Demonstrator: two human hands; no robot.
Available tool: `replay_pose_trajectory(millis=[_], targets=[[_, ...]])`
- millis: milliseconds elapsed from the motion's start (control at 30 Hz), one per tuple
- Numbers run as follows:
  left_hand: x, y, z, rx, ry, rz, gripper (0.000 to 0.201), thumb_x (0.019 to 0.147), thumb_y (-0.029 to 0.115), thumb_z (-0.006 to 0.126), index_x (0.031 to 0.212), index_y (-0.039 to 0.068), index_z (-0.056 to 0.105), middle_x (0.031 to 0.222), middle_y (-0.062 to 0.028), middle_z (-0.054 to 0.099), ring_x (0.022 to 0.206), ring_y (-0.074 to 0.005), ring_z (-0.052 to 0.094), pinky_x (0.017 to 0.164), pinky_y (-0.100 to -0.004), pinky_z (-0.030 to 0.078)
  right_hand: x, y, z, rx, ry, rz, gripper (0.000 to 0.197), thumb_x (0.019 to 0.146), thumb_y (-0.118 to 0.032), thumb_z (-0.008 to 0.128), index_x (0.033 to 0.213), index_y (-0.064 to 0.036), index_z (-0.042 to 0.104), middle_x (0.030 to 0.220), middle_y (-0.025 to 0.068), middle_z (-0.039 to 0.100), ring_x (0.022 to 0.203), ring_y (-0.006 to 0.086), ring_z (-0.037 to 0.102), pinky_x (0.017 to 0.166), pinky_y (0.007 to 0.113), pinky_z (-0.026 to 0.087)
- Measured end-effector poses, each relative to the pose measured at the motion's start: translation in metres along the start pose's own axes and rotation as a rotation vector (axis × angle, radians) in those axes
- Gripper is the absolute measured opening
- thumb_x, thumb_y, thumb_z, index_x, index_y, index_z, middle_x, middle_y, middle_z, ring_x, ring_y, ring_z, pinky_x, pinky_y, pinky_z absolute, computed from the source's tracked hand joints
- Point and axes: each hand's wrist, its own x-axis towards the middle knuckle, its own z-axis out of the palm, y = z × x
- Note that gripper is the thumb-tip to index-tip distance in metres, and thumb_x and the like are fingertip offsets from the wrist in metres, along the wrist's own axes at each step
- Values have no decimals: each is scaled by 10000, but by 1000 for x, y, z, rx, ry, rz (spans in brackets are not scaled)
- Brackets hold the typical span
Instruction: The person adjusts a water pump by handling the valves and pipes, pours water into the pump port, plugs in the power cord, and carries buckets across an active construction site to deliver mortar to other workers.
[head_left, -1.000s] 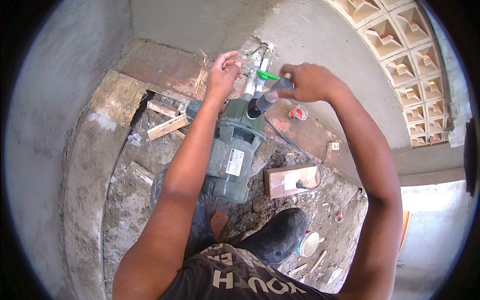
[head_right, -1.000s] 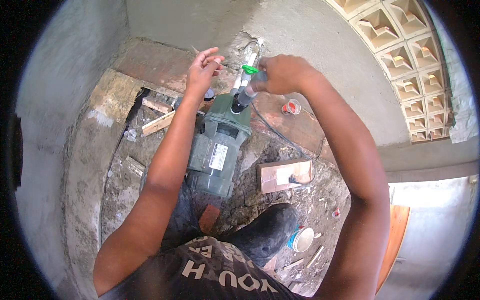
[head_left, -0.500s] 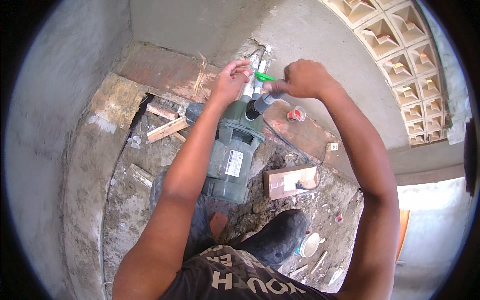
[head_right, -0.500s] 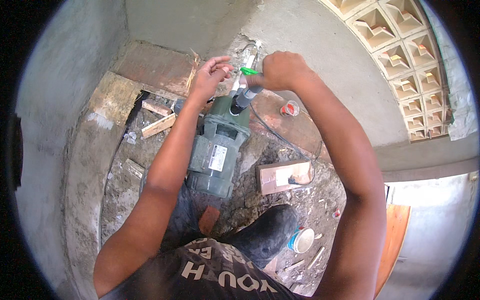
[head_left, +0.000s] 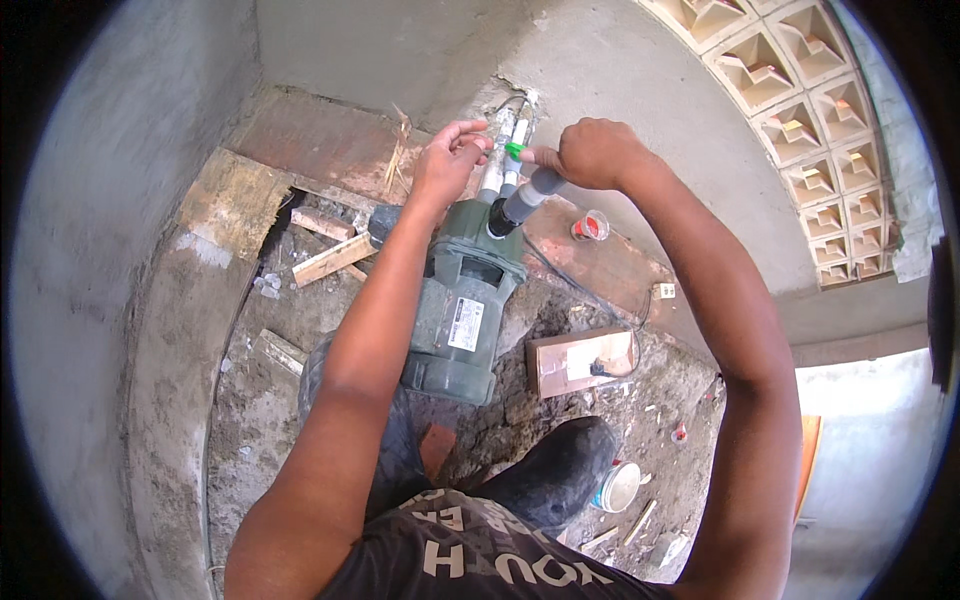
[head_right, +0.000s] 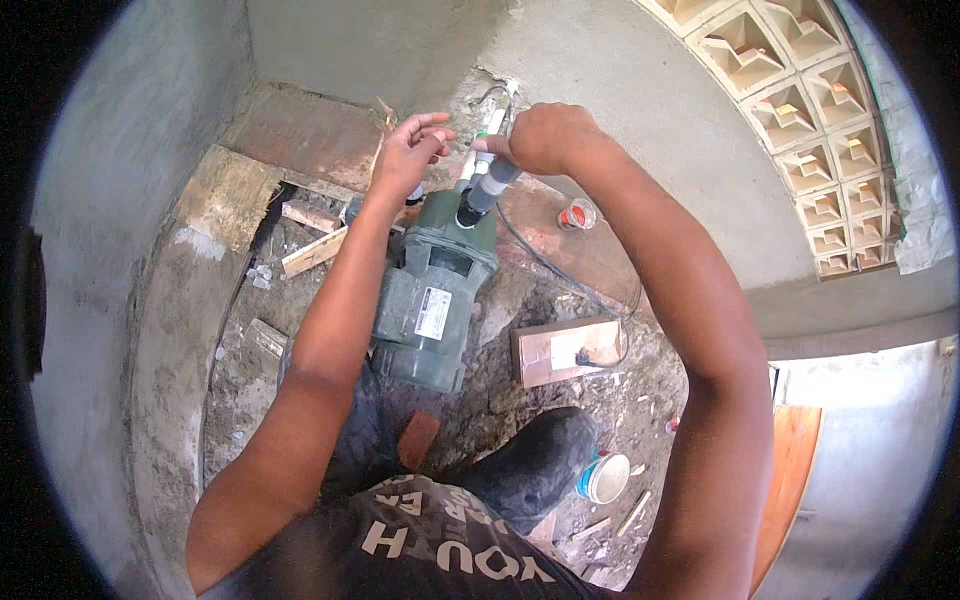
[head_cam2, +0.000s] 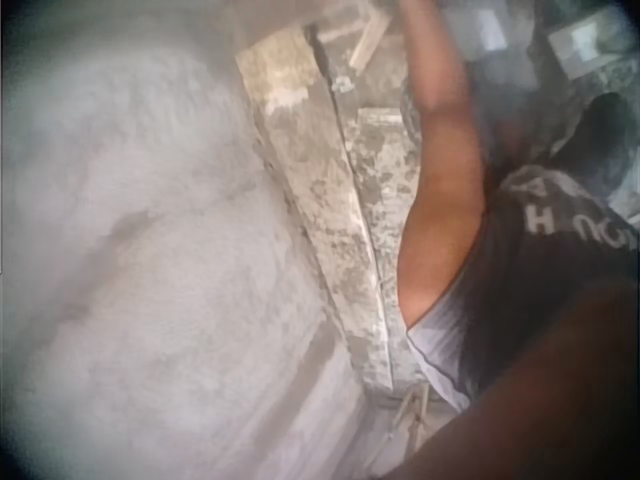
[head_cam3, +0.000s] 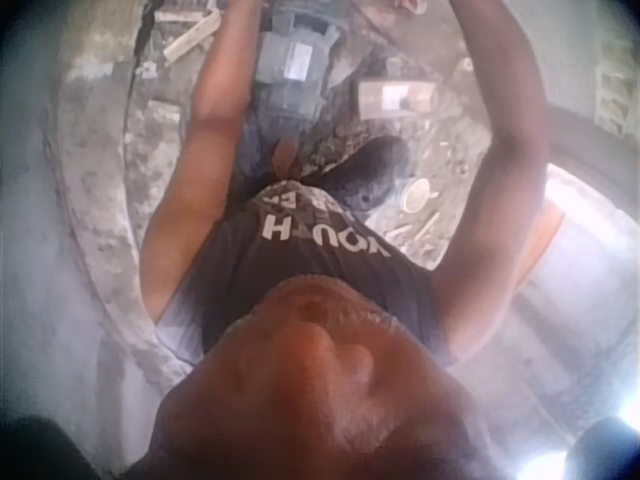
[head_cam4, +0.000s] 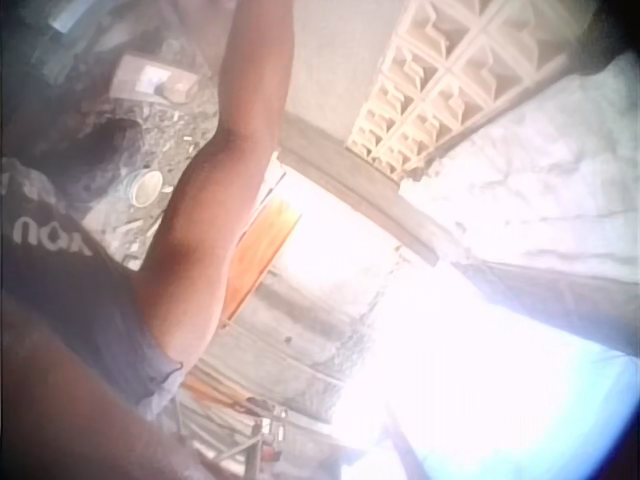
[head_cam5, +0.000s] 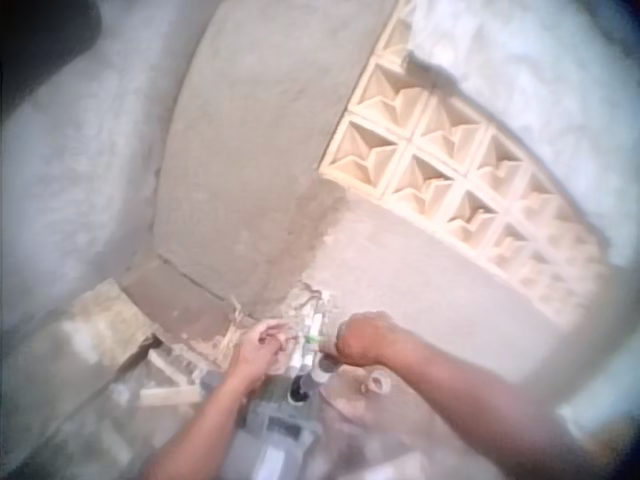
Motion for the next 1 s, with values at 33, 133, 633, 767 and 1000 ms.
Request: replay_pose_trajectory(millis=[33,133,633,767,1000], targets=[[1,-1,-1,7,-2,18,331,947,128,571,1266,44,583,1056,-75,696,847,-115,630,787,-265,499,-7,0,-3,-11,18,-27,637,887,-642,515,952,-49,736,971,170,711,943,356,675,801,455,534],[2,-7,4,4,-19,38,334,947,141,578,1266,44,584,1060,-77,699,842,-114,631,779,-262,498,-7,14,9,76,60,-166,615,858,-629,574,983,-48,730,979,172,710,962,356,674,810,449,536],[-2,-2,9,180,-128,99,440,926,199,637,1331,61,532,1154,-82,665,931,-141,632,817,-292,505,-23,19,18,-38,89,-147,487,855,-524,662,1048,-77,675,840,139,702,829,360,671,733,460,515],[-30,16,57,314,-266,310,672,807,272,774,1371,56,480,1254,-140,603,1036,-236,622,896,-355,497,-93,55,39,171,403,-67,458,884,-521,613,1073,-110,681,808,123,712,803,362,689,693,458,548],[-40,-3,137,616,290,355,738,670,438,875,1208,35,571,1098,-167,641,967,-327,640,858,-418,501,-295,8,277,731,130,240,628,871,-437,659,1365,-92,482,1348,216,536,1156,389,581,941,480,490]])
